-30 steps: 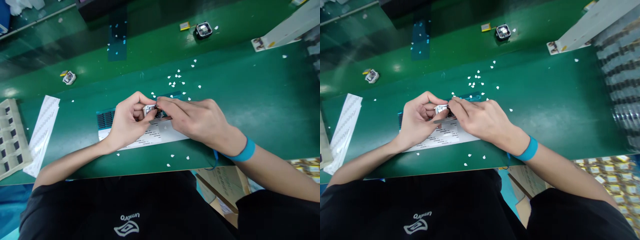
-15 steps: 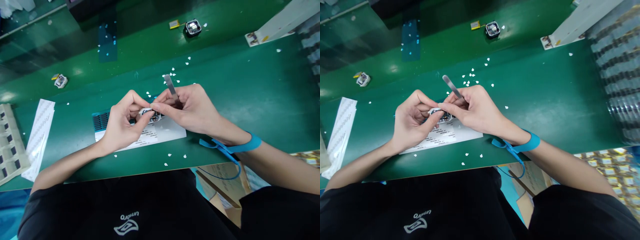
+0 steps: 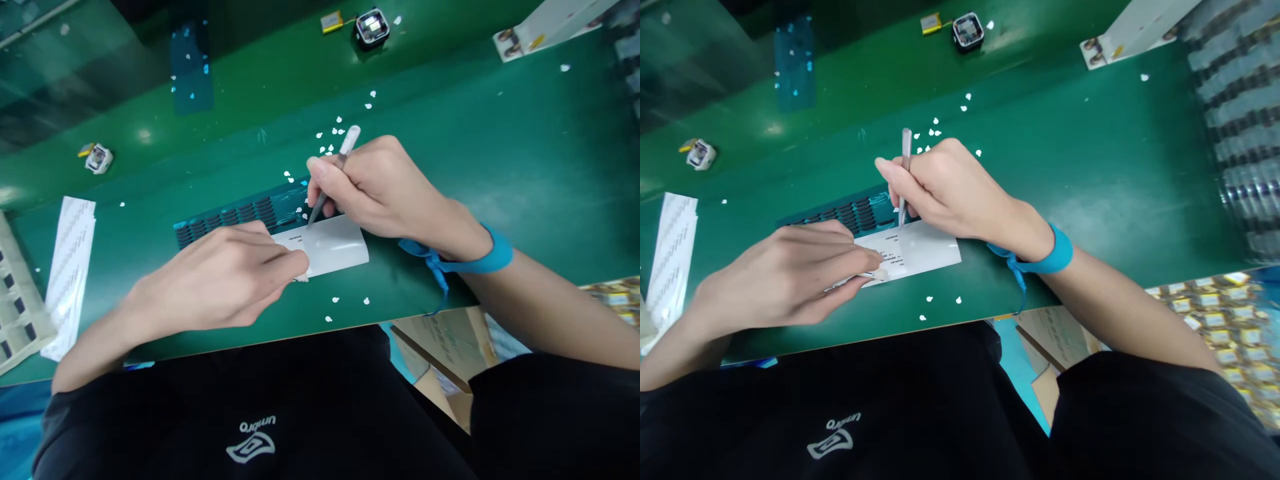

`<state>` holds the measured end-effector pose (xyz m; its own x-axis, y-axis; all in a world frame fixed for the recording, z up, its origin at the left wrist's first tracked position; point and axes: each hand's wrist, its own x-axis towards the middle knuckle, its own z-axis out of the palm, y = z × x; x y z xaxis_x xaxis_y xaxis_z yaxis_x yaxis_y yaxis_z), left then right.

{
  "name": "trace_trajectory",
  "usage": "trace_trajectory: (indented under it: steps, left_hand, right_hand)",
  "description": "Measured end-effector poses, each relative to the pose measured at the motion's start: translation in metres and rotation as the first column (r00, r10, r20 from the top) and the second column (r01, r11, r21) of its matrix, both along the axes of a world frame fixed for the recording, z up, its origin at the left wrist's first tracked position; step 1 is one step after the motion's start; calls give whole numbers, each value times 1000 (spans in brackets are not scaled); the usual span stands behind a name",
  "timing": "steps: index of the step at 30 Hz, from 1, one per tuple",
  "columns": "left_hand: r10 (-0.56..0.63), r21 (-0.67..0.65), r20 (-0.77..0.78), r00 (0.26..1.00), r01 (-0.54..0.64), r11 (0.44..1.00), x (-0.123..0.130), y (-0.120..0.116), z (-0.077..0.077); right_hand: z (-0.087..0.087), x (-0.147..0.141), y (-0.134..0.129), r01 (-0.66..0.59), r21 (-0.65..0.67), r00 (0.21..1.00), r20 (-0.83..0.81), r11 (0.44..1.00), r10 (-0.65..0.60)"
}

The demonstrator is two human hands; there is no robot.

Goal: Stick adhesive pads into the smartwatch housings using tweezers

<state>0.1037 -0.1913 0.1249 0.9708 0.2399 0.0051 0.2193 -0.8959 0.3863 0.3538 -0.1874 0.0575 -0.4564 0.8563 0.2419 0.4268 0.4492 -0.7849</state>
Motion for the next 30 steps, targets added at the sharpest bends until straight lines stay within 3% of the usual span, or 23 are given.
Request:
trace_trajectory:
  steps: [4,9,14,20,30]
  left_hand:
    - [-47,213,-135,990,75,974,6,-2,-9]
    - [-34,305,-205,978,97,948,9,1,-21]
    - [-15,330,-185,983,77,941,8,0,-22]
    - [-4,291,-167,986,53,955,8,1,-25]
    - [40,231,-227,973,14,973,9,1,-25]
  right_hand:
    - [-2,1,7,-66,-101,994,-92,993,56]
    - [-9,0,9,-65,-159,991,-130,985,44]
    - [-11,-1,9,-50,-178,987,-162,983,21]
    - [-15,-2,14,-87,-324,964,-265,942,-2]
    - [-21,-2,16,-151,-332,951,-304,931,45]
